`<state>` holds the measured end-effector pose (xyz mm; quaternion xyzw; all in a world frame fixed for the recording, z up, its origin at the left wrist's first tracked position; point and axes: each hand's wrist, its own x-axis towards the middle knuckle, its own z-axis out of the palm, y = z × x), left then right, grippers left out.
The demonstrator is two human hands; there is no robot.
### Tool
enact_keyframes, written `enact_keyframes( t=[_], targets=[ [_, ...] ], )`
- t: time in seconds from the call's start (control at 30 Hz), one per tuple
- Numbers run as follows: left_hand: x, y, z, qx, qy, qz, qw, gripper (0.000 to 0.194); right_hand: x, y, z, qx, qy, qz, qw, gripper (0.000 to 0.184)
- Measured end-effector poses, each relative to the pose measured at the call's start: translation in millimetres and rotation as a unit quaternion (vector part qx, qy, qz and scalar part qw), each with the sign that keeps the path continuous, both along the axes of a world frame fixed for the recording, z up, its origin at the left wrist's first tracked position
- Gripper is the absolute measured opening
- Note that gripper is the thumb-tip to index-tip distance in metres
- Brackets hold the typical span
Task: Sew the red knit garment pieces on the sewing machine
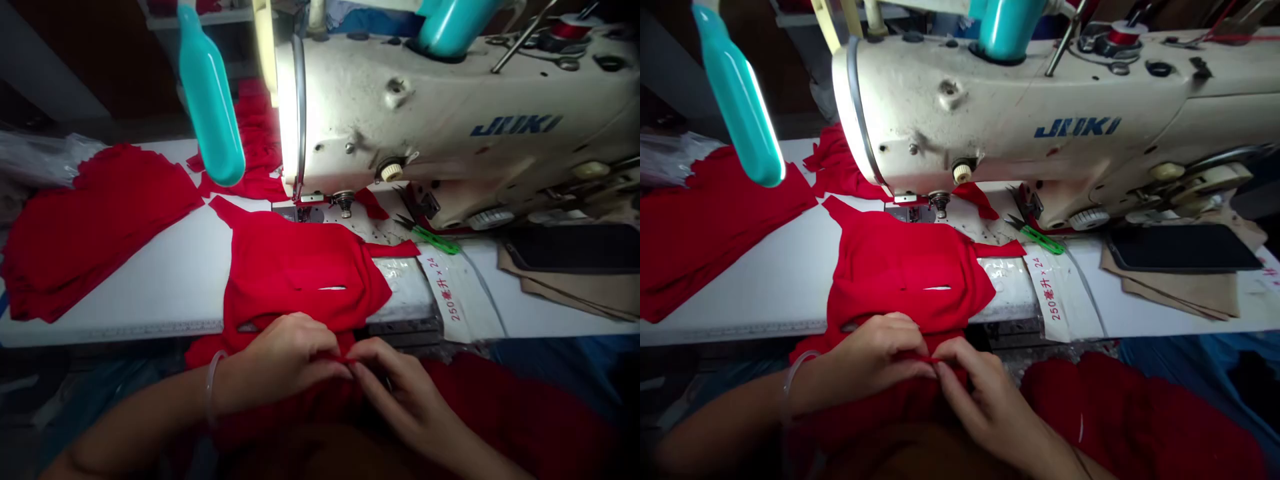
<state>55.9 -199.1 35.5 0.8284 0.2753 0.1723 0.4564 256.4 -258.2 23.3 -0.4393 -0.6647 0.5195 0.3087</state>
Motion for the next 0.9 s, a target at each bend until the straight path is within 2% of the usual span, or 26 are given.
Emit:
enact_keyframes(
  t=[0.07,0.13,0.23,0.3,0.4,0.47,0.53,0.63,0.7,0.77,0.83,0.9],
  targets=[
    [7.6,0.0,-1.2,-0.021,-0.018,0.015,1.0,0.02,2.3,-5.8,-5.5,-0.091,0.064,-0.037,0.993,0.015],
    [13.6,2.2,3.2,-0.078,-0.038,0.021,0.996,0.02,3.4,-11.4,-12.8,-0.152,0.104,-0.061,0.981,0.025],
    [18.2,3.1,11.7,-0.152,-0.047,0.061,0.985,0.021,5.6,-15.7,-22.1,-0.161,0.09,-0.1,0.978,0.019],
    [19.0,0.5,15.4,-0.156,-0.031,0.09,0.983,0.021,7.2,-14.2,-22.5,-0.158,0.092,-0.111,0.977,0.013],
    [18.7,-6.1,20.9,-0.14,-0.003,0.071,0.988,0.019,5.1,-6.4,-14.0,-0.167,0.136,-0.073,0.974,0.022],
    [15.1,-8.7,26.9,-0.14,-0.001,0.06,0.988,0.018,0.7,-0.1,-7.8,-0.16,0.147,-0.041,0.975,0.017],
    [5.5,-7.8,33.7,-0.149,-0.007,0.102,0.984,0.019,-3.3,5.0,-5.4,-0.161,0.139,-0.027,0.977,0.018],
    [-19.1,-1.7,39.2,-0.167,-0.011,0.217,0.962,0.026,-5.3,9.6,-9.0,-0.203,0.149,-0.033,0.967,0.025],
    [-35.9,1.7,35.9,-0.177,-0.006,0.276,0.945,0.03,-5.4,11.7,-13.1,-0.213,0.157,-0.049,0.963,0.029],
    [-48.2,1.8,27.3,-0.185,0.0,0.312,0.932,0.032,-6.8,14.1,-16.6,-0.188,0.148,-0.054,0.969,0.031],
    [-56.9,-1.4,16.9,-0.197,0.002,0.329,0.923,0.032,-10.4,16.8,-18.4,-0.154,0.139,-0.059,0.977,0.033],
    [-66.9,-5.8,10.2,-0.214,0.002,0.331,0.919,0.031,-16.9,19.5,-17.3,-0.129,0.147,-0.077,0.978,0.026]
  ],
)
